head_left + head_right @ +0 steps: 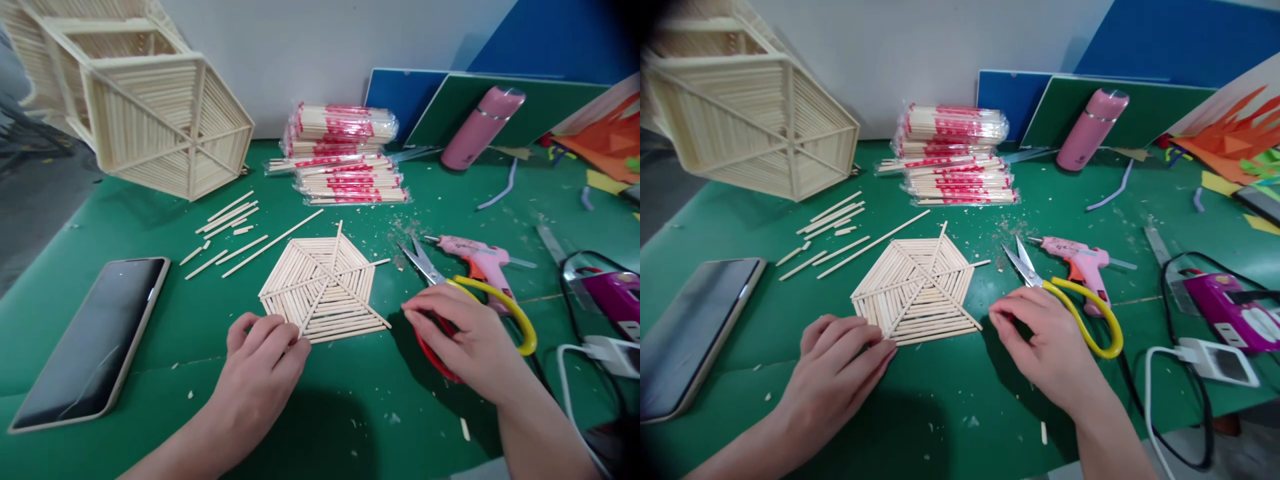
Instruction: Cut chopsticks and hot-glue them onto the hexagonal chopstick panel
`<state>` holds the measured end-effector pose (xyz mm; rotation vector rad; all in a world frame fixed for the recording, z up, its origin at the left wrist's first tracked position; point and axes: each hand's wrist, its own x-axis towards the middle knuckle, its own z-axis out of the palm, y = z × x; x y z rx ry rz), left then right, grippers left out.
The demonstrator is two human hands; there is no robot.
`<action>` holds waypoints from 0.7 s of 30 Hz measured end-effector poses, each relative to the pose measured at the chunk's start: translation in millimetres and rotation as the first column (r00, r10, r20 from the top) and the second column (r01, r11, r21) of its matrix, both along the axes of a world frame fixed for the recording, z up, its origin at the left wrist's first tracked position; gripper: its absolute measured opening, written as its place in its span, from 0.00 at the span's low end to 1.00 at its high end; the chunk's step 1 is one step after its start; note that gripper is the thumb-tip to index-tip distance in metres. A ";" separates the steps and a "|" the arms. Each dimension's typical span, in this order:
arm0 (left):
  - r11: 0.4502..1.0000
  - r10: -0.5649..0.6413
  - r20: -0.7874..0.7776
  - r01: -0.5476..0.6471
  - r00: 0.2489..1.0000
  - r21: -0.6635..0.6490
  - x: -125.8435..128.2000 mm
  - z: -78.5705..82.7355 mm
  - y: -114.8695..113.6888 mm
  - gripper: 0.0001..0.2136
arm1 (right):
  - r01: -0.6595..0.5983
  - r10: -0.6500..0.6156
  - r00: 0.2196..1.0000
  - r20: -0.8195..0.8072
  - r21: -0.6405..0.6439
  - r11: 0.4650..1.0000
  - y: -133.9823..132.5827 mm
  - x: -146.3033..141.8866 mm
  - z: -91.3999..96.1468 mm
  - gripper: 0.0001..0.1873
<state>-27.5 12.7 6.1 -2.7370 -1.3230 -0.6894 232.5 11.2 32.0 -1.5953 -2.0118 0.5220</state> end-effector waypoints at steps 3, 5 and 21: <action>1.000 -0.001 0.024 0.001 1.000 0.015 -0.3 -0.9 0.2 0.12 | 0.253 -0.248 0.967 -0.063 0.095 0.963 -4.8 11.3 3.5 0.07; 0.999 0.004 0.054 -0.006 0.999 0.044 -0.4 -3.0 0.4 0.13 | 0.407 -0.398 0.913 -0.095 0.131 0.904 -9.4 21.1 5.1 0.09; 0.998 0.003 0.159 -0.012 0.987 0.058 2.3 -6.7 1.9 0.11 | 0.653 -0.650 0.754 0.092 -0.008 0.757 0.7 104.8 -14.7 0.15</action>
